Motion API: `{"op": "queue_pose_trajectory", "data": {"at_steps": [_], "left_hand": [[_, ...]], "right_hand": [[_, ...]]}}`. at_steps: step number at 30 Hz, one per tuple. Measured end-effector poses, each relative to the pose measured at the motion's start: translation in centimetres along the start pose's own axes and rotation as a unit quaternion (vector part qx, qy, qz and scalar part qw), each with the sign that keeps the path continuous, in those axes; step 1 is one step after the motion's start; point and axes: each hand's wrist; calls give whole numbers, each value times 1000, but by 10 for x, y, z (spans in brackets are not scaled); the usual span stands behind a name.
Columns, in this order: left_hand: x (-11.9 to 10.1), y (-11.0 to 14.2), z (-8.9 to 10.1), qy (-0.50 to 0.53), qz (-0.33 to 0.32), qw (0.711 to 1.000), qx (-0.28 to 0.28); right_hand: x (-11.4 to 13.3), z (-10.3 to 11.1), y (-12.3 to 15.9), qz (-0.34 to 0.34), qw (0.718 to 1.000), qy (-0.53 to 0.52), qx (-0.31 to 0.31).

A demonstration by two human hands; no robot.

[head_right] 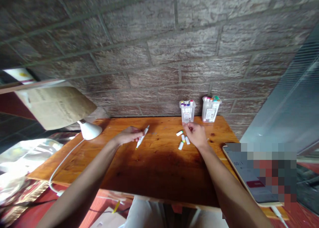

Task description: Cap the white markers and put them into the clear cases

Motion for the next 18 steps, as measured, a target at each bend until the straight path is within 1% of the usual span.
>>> {"op": "queue_pose_trajectory", "data": {"at_steps": [2,4,7,10,13,18], "left_hand": [[-12,-3,-12,117,-26,991,67],[-22,-8,-27,227,-45,966,112],[-30,-16,-51,368,-68,916,143],[-27,-21,-70,464,-76,870,151],[-22,-20,-79,517,-68,839,157],[-22,-13,-78,583,-53,792,175]], "right_hand": [[-3,-2,0,4,1000,2,17],[-6,-4,0,5,1000,7,27],[-9,-5,0,2,999,17,33],[-9,-6,1,-4,999,24,42],[-4,-7,3,-3,998,43,50],[5,-5,2,19,997,46,54]]}}
Point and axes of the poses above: each hand's wrist, its own y-axis away from the middle knuckle, its own z-axis out of the back of the hand, x = y × z, and after that the axes turned 7 degrees about z, right-handed
